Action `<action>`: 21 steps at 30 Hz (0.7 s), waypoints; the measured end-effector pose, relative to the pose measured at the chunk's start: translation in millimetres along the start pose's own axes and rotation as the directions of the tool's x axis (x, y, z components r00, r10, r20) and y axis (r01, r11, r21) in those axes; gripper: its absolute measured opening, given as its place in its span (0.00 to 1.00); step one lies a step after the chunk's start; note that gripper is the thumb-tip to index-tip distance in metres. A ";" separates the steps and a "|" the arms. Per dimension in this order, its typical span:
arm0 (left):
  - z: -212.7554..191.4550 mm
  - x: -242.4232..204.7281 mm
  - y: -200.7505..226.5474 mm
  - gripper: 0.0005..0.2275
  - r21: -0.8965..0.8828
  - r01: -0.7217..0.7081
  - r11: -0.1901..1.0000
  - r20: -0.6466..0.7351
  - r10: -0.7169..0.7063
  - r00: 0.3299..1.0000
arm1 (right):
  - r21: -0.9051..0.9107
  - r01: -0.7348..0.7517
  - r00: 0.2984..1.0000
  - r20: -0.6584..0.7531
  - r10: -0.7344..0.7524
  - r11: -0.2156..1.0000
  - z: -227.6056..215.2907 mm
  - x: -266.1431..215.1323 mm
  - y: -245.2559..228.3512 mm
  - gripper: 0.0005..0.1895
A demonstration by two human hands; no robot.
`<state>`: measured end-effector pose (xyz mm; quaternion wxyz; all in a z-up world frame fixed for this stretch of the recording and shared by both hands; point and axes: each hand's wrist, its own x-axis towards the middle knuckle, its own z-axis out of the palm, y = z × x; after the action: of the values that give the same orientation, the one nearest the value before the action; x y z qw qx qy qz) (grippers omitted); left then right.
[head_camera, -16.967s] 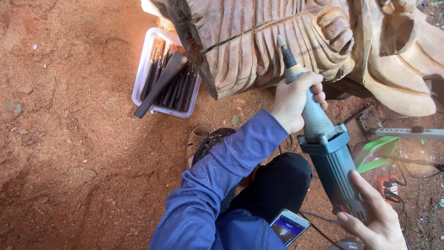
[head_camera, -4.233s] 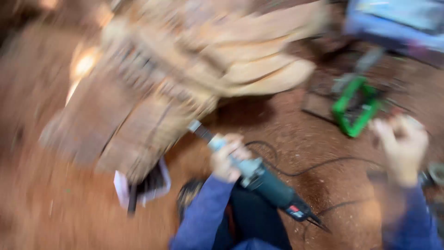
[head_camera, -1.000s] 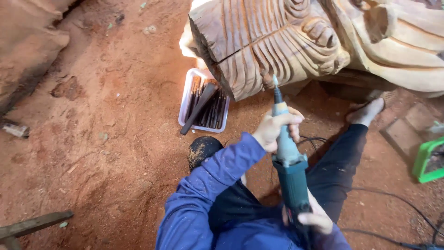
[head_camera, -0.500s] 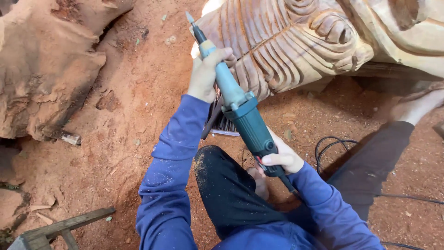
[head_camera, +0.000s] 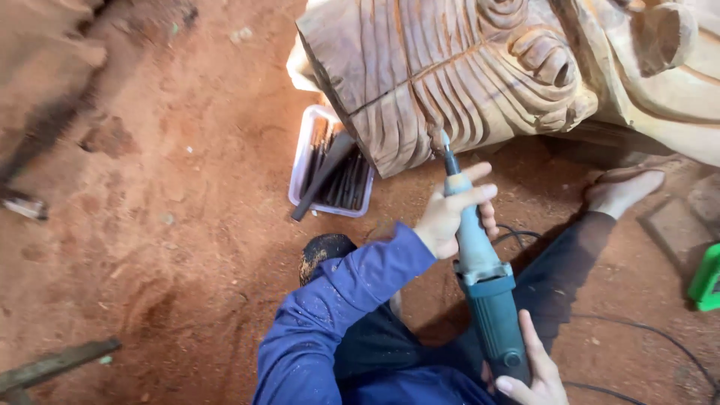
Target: Using a rotary power tool to sand and refine the details of a large wooden sculpture
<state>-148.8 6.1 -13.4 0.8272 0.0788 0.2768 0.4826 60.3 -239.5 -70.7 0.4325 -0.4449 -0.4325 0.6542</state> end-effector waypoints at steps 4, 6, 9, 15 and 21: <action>14.6 10.2 27.9 0.46 -0.027 -0.066 0.997 -0.001 0.066 0.998 | -0.087 -0.063 0.993 0.092 0.071 0.994 -7.0 23.5 -52.0 0.64; 22.1 19.1 42.5 0.10 -0.052 -0.111 0.992 -0.061 0.107 0.992 | 0.050 -0.136 0.989 0.070 0.132 0.990 10.2 38.1 -85.2 0.64; 24.7 21.4 54.7 0.09 -0.073 -0.083 0.994 -0.101 0.075 0.992 | -0.016 -0.268 0.962 -0.051 0.267 0.963 13.3 43.7 -105.7 0.62; 23.9 27.6 62.7 0.08 -0.108 -0.099 0.989 -0.127 0.085 0.988 | -0.016 -0.393 0.890 -0.258 0.376 0.919 21.9 53.9 -115.8 0.63; 19.2 32.0 63.8 0.08 -0.131 -0.079 0.988 -0.137 0.061 0.989 | 0.027 -0.321 0.936 -0.145 0.321 0.947 19.3 55.4 -111.5 0.62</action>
<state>-174.5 68.9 15.8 0.7929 -0.0004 0.2948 0.5334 49.3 -162.2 28.2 0.3513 -0.5559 -0.3200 0.6820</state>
